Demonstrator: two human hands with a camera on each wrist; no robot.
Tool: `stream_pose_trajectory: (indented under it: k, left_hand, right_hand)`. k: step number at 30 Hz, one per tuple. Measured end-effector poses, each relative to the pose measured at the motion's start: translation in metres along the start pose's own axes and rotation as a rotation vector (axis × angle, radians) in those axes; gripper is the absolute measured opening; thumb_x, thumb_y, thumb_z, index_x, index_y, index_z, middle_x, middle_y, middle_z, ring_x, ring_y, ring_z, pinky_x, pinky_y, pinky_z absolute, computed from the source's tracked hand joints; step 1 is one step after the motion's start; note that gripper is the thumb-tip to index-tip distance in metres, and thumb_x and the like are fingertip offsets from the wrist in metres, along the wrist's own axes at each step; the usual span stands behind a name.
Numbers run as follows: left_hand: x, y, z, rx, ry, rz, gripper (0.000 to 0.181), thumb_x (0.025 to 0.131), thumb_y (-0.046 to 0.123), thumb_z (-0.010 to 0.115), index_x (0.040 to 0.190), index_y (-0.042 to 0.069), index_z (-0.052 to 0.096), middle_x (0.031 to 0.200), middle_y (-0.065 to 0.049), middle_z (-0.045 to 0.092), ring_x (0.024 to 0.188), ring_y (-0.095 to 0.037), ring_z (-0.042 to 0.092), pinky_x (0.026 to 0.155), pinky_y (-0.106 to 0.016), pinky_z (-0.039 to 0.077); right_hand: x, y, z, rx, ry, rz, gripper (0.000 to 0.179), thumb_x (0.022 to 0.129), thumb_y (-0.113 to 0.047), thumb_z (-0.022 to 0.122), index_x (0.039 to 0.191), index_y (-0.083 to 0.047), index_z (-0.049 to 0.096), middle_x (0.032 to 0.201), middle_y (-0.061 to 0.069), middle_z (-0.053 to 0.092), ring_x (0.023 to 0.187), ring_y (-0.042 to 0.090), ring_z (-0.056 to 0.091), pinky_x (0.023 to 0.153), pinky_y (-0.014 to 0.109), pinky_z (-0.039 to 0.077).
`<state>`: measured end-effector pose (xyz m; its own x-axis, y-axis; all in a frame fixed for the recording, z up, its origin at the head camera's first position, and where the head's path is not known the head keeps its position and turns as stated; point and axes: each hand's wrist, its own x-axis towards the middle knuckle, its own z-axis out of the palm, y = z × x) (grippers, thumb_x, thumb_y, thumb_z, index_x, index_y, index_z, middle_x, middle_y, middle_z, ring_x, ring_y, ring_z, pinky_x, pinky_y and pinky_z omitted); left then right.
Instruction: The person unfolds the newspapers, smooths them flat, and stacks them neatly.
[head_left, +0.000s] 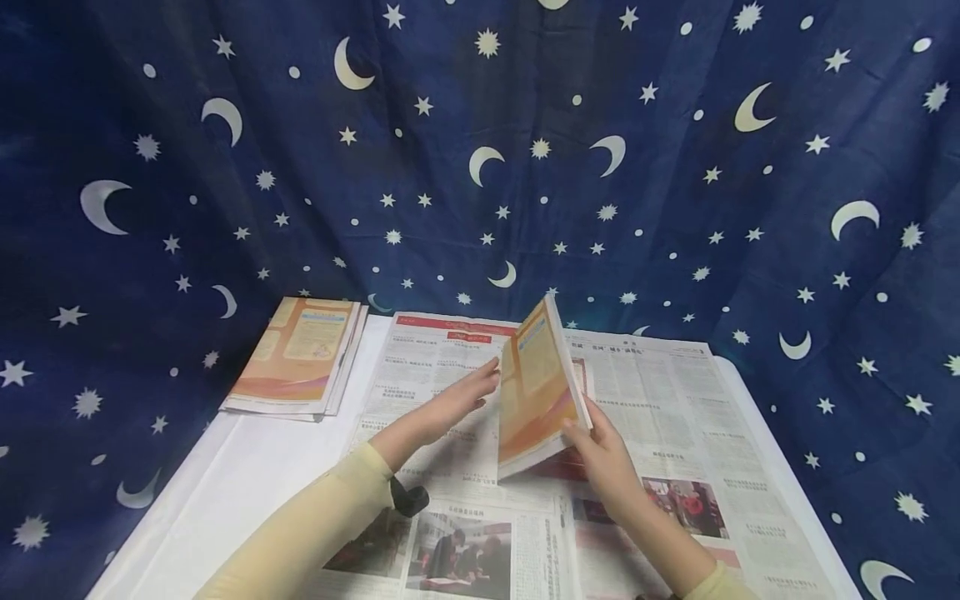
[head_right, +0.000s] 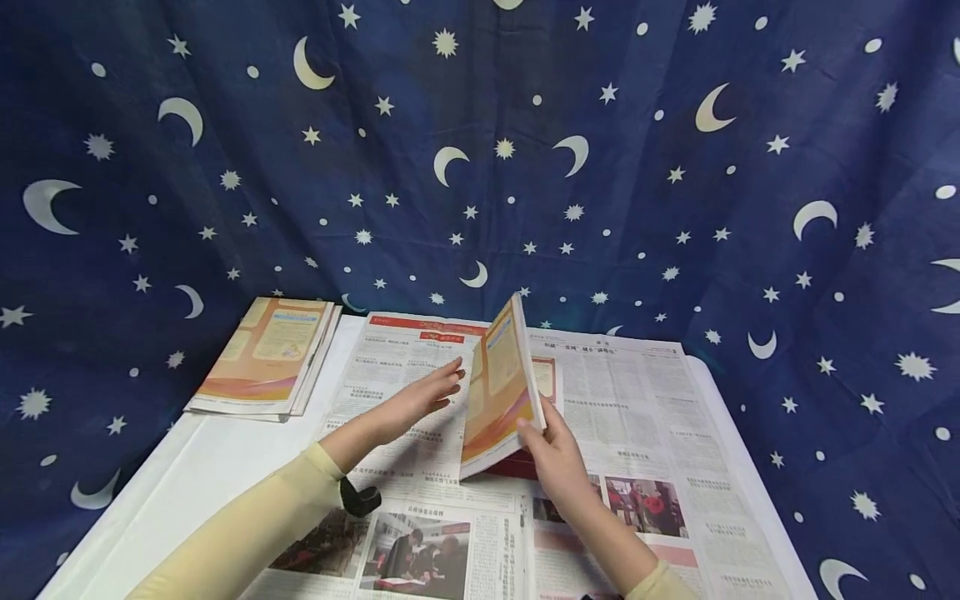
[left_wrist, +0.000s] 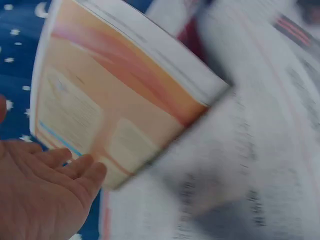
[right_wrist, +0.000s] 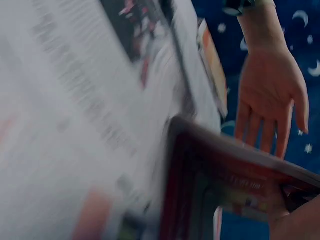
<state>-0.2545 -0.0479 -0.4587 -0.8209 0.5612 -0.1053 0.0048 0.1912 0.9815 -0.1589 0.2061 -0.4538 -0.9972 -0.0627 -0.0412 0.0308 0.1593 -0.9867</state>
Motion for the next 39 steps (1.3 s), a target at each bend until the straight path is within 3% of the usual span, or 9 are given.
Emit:
stream_pose_trajectory:
  k: [4, 7, 11, 16, 18, 23, 29, 34, 39]
  left_hand:
    - [-0.007, 0.024, -0.013, -0.263, 0.032, -0.058, 0.073, 0.109, 0.047, 0.041, 0.165, 0.01, 0.013, 0.168, -0.015, 0.023, 0.15, -0.035, 0.031, 0.119, -0.045, 0.034]
    - [-0.012, 0.034, -0.023, -0.37, 0.068, -0.111, 0.074, 0.109, 0.049, 0.041, 0.165, 0.011, 0.014, 0.166, -0.018, 0.027, 0.148, -0.038, 0.034, 0.116, -0.049, 0.038]
    - [-0.019, 0.033, -0.042, -0.416, 0.113, -0.162, 0.069, 0.109, 0.053, 0.037, 0.164, 0.014, 0.022, 0.162, -0.018, 0.035, 0.142, -0.036, 0.045, 0.111, -0.051, 0.044]
    - [-0.028, 0.021, -0.065, -0.398, 0.165, -0.231, 0.063, 0.11, 0.048, 0.034, 0.159, 0.009, 0.033, 0.153, -0.022, 0.046, 0.134, -0.035, 0.053, 0.103, -0.047, 0.052]
    - [-0.032, 0.016, -0.071, -0.375, 0.183, -0.258, 0.06, 0.11, 0.041, 0.037, 0.159, 0.007, 0.03, 0.151, -0.023, 0.045, 0.132, -0.035, 0.055, 0.099, -0.045, 0.055]
    - [-0.038, 0.001, -0.084, -0.279, 0.215, -0.287, 0.061, 0.107, 0.017, 0.045, 0.163, 0.008, 0.022, 0.141, -0.024, 0.052, 0.117, -0.033, 0.064, 0.091, -0.044, 0.059]
    - [-0.041, -0.021, -0.094, -0.176, 0.269, -0.315, 0.068, 0.102, 0.004, 0.047, 0.163, 0.006, 0.018, 0.139, -0.026, 0.054, 0.103, -0.03, 0.07, 0.083, -0.043, 0.061]
    - [-0.043, -0.039, -0.097, -0.143, 0.289, -0.332, 0.069, 0.101, 0.003, 0.049, 0.163, 0.005, 0.018, 0.144, -0.028, 0.05, 0.104, -0.031, 0.071, 0.082, -0.043, 0.062]
    - [-0.043, -0.053, -0.095, -0.14, 0.31, -0.324, 0.069, 0.101, 0.001, 0.048, 0.163, 0.004, 0.019, 0.144, -0.028, 0.051, 0.105, -0.032, 0.07, 0.082, -0.044, 0.062]
  right_hand:
    - [0.012, -0.012, 0.031, -0.005, -0.078, -0.083, 0.06, 0.104, -0.034, 0.06, 0.159, -0.027, 0.037, 0.155, 0.011, 0.046, 0.136, 0.037, 0.051, 0.113, 0.059, 0.036]
    - [0.019, -0.019, 0.054, -0.023, -0.152, -0.106, 0.058, 0.105, -0.038, 0.057, 0.159, -0.03, 0.037, 0.163, 0.006, 0.035, 0.143, 0.039, 0.042, 0.112, 0.059, 0.038]
    - [0.027, -0.021, 0.082, -0.075, -0.248, -0.105, 0.054, 0.107, -0.043, 0.051, 0.158, -0.031, 0.04, 0.158, 0.008, 0.043, 0.132, 0.041, 0.053, 0.102, 0.056, 0.05]
    - [0.036, -0.015, 0.104, -0.124, -0.327, -0.078, 0.052, 0.107, -0.041, 0.052, 0.156, -0.025, 0.046, 0.16, 0.007, 0.041, 0.145, 0.034, 0.04, 0.113, 0.054, 0.04]
    - [0.038, -0.01, 0.105, -0.146, -0.33, -0.069, 0.053, 0.106, -0.04, 0.054, 0.155, -0.024, 0.047, 0.159, 0.009, 0.043, 0.142, 0.034, 0.044, 0.113, 0.055, 0.04]
    - [0.042, 0.002, 0.077, -0.178, -0.212, -0.011, 0.051, 0.106, -0.037, 0.055, 0.153, -0.021, 0.05, 0.155, 0.01, 0.048, 0.14, 0.036, 0.047, 0.116, 0.06, 0.033]
    - [0.048, 0.017, 0.003, -0.254, -0.027, 0.102, 0.062, 0.107, -0.045, 0.049, 0.158, -0.011, 0.038, 0.161, 0.015, 0.037, 0.149, 0.038, 0.031, 0.121, 0.057, 0.021]
    - [0.049, 0.032, -0.051, -0.234, 0.07, 0.245, 0.073, 0.108, -0.048, 0.043, 0.163, -0.007, 0.02, 0.162, 0.024, 0.03, 0.148, 0.044, 0.03, 0.12, 0.058, 0.026]
    - [0.049, 0.044, -0.076, -0.104, 0.107, 0.338, 0.071, 0.11, -0.039, 0.039, 0.163, 0.001, 0.012, 0.159, 0.028, 0.029, 0.143, 0.042, 0.037, 0.114, 0.049, 0.041]
